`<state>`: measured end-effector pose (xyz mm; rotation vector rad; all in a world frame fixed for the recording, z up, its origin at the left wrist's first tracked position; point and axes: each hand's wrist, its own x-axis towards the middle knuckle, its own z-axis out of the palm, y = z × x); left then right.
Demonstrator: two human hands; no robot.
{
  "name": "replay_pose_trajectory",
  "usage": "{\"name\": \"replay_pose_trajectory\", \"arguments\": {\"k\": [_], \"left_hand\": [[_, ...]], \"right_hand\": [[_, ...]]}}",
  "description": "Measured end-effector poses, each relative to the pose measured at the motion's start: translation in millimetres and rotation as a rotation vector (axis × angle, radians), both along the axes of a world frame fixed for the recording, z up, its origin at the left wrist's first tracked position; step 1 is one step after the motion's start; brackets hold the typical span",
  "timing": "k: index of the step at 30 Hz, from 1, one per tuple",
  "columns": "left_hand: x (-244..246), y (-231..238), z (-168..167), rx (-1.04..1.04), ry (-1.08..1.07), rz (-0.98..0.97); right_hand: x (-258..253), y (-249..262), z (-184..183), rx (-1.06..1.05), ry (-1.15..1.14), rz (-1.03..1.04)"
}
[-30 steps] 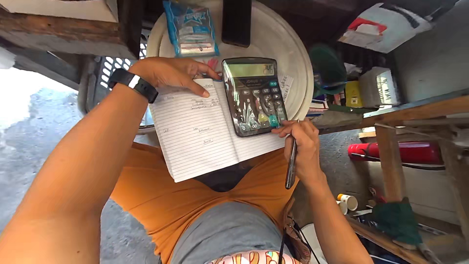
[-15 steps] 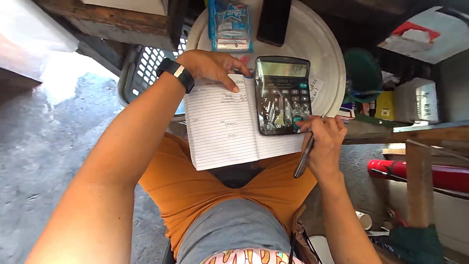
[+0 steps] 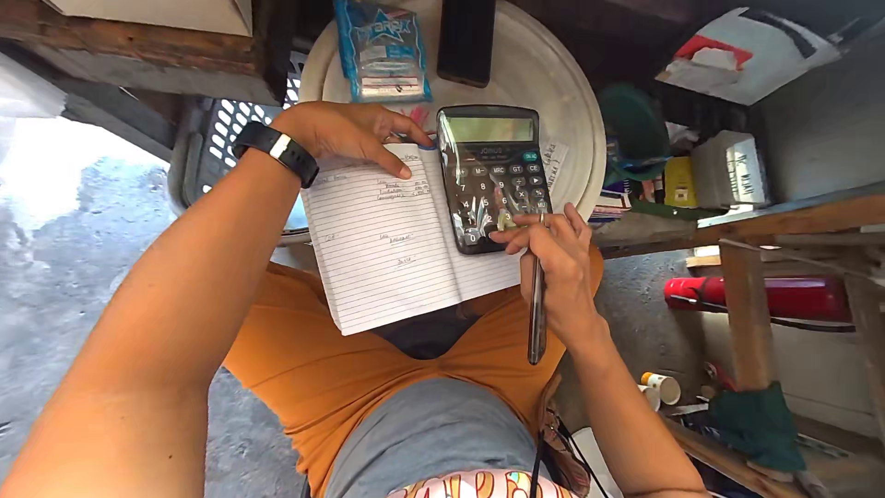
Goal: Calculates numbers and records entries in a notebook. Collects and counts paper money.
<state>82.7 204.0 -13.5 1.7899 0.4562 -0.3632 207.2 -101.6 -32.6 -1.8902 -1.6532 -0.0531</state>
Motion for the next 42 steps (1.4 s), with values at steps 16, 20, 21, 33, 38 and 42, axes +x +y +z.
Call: {"name": "replay_pose_trajectory", "arguments": {"k": [16, 20, 21, 33, 38, 42], "left_hand": [[2, 3, -1, -0.066, 0.022, 0.026], [2, 2, -1, -0.038, 0.025, 0.027], [2, 2, -2, -0.03, 0.014, 0.031], [0, 6, -7, 0.082, -0.069, -0.056], [-3, 1, -6, 0.071, -0.113, -0.024], [-3, -4, -1, 0.08, -0.09, 0.001]], "right_hand": [[71, -5, 12, 0.039, 0.158, -0.245], [135, 63, 6, 0.051, 0.58, -0.163], [146, 80, 0, -0.017, 0.746, -0.155], [186, 115, -10, -0.137, 1.059, -0.043], [259, 103, 11, -0.126, 0.965, -0.237], [284, 113, 9, -0.242, 0.928, -0.324]]}}
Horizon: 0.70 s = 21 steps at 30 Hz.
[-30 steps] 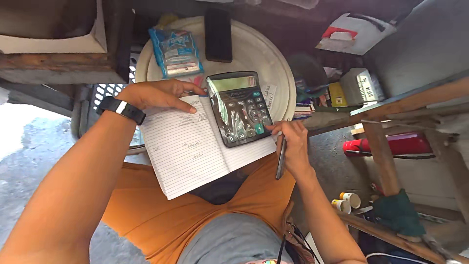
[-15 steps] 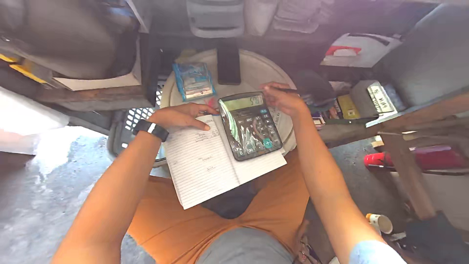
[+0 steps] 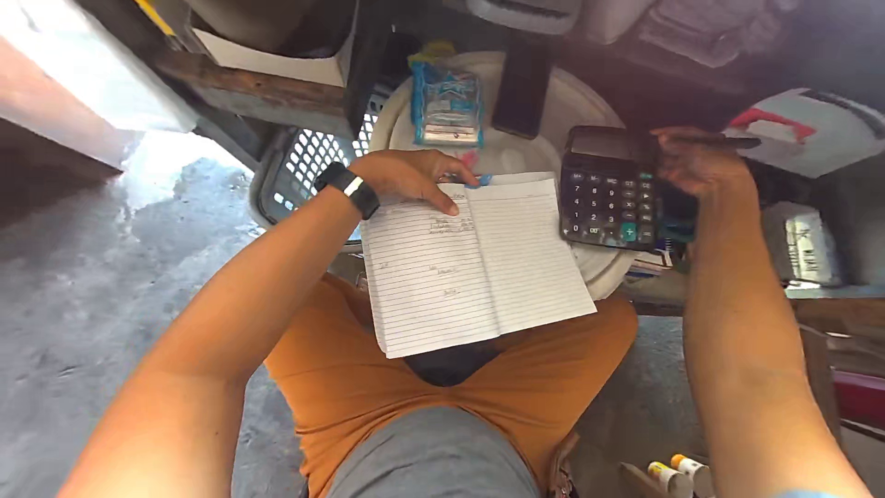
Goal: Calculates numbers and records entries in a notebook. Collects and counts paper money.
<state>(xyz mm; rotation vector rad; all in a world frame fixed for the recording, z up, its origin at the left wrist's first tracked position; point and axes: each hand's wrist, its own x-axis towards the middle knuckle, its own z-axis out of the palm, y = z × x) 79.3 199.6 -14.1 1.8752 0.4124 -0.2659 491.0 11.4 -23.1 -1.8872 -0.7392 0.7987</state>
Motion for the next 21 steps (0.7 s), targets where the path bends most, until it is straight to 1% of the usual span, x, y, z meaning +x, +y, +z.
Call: {"name": "replay_pose_trajectory", "arguments": {"k": [2, 4, 5, 6, 7, 8, 9, 10, 11, 12, 13, 14, 16, 18, 21], "left_hand": [[-1, -4, 4, 0.003, 0.036, 0.019], [-3, -9, 6, -0.002, 0.056, 0.04], [-4, -11, 6, -0.01, 0.056, 0.051], [-5, -11, 3, -0.027, 0.045, 0.053], [-6, -10, 1, -0.045, 0.034, 0.057], [-6, -9, -2, -0.059, 0.024, 0.059], [-7, -8, -4, -0.067, 0.013, 0.058], [-7, -7, -5, -0.069, 0.004, 0.045], [-7, -6, -7, -0.064, -0.003, 0.038], [-6, -5, -7, -0.06, -0.004, 0.027], [-6, -5, -6, -0.054, -0.004, 0.021], [-5, -5, -6, -0.046, -0.006, 0.018], [-6, -5, -4, -0.034, -0.001, 0.0], [-6, -6, -3, -0.026, 0.0, 0.0], [-6, -8, -1, -0.025, 0.009, 0.005]], "right_hand": [[2, 10, -2, -0.046, -0.046, 0.007], [-9, 20, 4, -0.072, -0.246, -0.001], [-18, 23, 9, -0.027, -0.408, 0.013], [-32, 26, 14, 0.066, -0.575, 0.042], [-56, 30, 22, 0.174, -0.658, 0.05], [-91, 34, 30, 0.267, -0.604, 0.041], [-136, 33, 39, 0.304, -0.418, 0.051], [-180, 29, 45, 0.293, -0.182, 0.092], [-218, 24, 42, 0.277, 0.008, 0.133], [-247, 20, 34, 0.275, 0.141, 0.164], [-270, 16, 21, 0.287, 0.222, 0.166], [-288, 14, 8, 0.317, 0.274, 0.134], [-308, 12, -16, 0.415, 0.332, 0.029], [-313, 13, -31, 0.514, 0.351, -0.036], [-310, 11, -41, 0.609, 0.313, -0.019]]}}
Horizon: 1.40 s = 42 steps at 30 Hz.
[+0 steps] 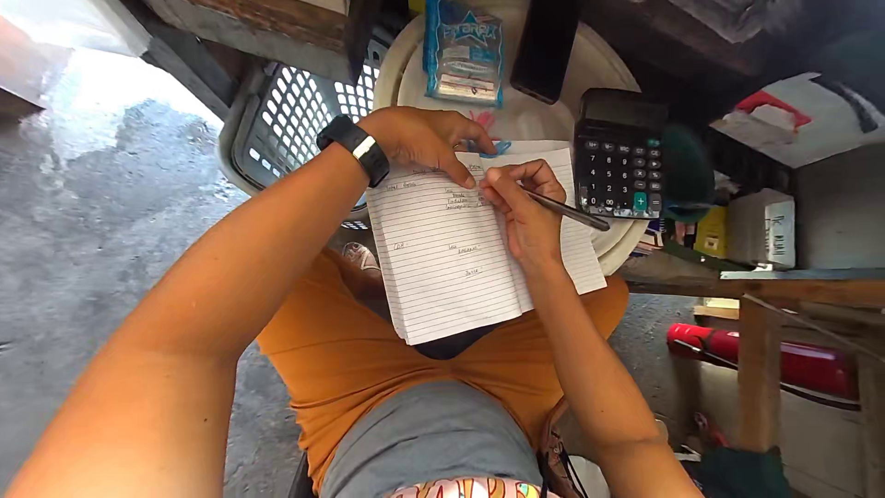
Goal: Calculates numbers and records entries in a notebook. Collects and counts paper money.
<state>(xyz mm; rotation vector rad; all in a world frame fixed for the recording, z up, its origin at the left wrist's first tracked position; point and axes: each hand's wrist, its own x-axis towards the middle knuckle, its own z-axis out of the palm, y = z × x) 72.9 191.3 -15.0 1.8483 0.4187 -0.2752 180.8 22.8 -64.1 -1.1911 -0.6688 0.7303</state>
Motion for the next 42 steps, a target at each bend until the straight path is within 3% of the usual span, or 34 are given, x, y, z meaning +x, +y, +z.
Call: {"name": "replay_pose_trajectory", "arguments": {"k": [6, 23, 42], "left_hand": [[0, 0, 0, 0.029, -0.006, -0.01], [0, 3, -6, 0.016, -0.005, 0.005], [0, 3, -7, -0.021, -0.034, 0.003]], "right_hand": [[1, 5, 3, -0.078, -0.222, -0.08], [-7, 5, -4, -0.076, -0.371, -0.078], [-1, 6, -6, -0.063, -0.321, -0.096]]}}
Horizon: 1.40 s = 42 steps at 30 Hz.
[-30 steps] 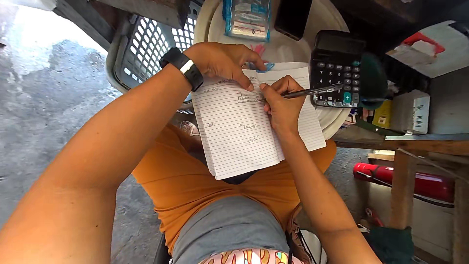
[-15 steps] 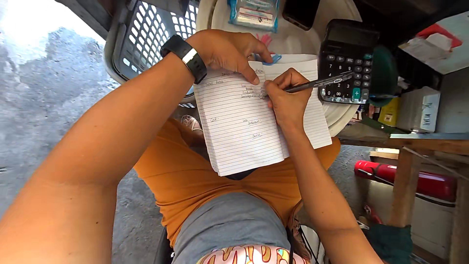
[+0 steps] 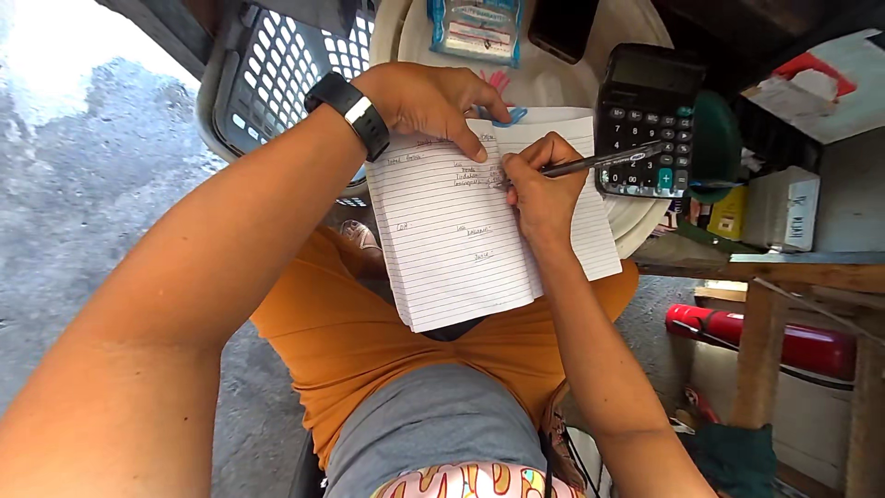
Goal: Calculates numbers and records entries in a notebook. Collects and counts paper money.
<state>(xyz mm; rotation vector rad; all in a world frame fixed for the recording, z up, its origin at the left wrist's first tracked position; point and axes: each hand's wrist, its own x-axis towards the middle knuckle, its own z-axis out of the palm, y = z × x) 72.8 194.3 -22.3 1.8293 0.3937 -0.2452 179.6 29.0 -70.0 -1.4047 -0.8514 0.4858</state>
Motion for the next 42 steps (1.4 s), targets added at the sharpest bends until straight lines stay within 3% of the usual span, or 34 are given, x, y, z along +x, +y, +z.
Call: {"name": "replay_pose_trajectory", "arguments": {"k": [27, 32, 42], "left_hand": [[1, -3, 4, -0.011, 0.018, 0.024], [-4, -4, 0, 0.074, -0.023, 0.016], [-2, 12, -19, -0.041, -0.027, 0.012]], "right_hand": [[3, -1, 2, 0.0, -0.005, -0.014], [-5, -2, 0, -0.012, -0.041, -0.051], [1, -2, 4, -0.101, 0.188, -0.004]]}}
